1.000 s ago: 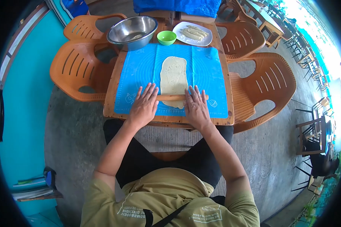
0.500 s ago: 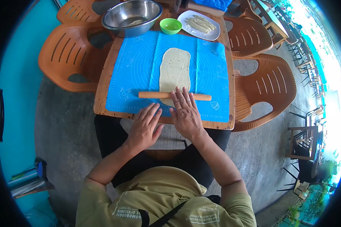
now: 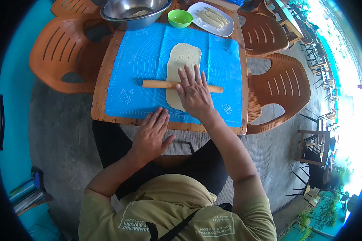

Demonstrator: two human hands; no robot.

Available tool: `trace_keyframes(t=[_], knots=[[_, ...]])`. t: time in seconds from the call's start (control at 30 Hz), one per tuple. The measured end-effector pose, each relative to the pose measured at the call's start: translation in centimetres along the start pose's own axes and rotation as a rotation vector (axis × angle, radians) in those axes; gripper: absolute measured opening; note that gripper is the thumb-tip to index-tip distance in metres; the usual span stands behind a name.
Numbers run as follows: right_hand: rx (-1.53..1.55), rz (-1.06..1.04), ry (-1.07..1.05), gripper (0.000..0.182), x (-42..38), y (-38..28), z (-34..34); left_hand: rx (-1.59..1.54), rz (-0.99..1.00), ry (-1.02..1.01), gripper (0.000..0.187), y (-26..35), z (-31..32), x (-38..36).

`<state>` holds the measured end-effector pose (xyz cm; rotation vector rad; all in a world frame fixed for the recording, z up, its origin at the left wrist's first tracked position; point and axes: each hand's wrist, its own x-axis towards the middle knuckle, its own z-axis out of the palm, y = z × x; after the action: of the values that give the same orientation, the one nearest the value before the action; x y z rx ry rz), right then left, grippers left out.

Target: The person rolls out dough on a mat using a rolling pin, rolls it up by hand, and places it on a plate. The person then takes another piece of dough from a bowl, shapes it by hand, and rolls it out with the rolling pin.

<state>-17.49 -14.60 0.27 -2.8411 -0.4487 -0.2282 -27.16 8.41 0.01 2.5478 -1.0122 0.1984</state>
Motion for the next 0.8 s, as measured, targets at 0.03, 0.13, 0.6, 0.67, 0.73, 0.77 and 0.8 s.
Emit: trace_keyframes(t=[0.03,0.13,0.6,0.67,0.73,0.77,0.8], knots=[[-0.028,0.0,-0.001,0.06,0.6,0.2,0.1,-0.002,-0.002,0.002,0.067,0.0,0.1,-0.1],[-0.063,0.029,-0.018,0.063,2.4,0.6,0.1,0.01,0.006,-0.005,0.071,0.0,0.4,-0.2],[-0.207,0.185,0.063,0.073,8.8,2.4,1.5,0.054,-0.02,-0.061,0.077,0.5,0.0,-0.1],[-0.251,0.153,0.103,0.072,8.2,1.8,1.2,0.076,-0.003,-0.06,0.076,0.6,-0.3,0.0],[-0.026,0.163,0.212,0.07,6.4,0.3,1.0,0.083,-0.002,-0.067,0.075,0.5,-0.5,-0.2],[-0.037,0.128,0.225,0.07,5.3,-0.3,0.8,0.06,0.006,-0.045,0.074,0.4,-0.6,-0.2],[-0.038,0.122,0.219,0.07,4.4,-0.7,1.0,0.037,0.016,-0.024,0.073,0.4,-0.6,-0.3]])
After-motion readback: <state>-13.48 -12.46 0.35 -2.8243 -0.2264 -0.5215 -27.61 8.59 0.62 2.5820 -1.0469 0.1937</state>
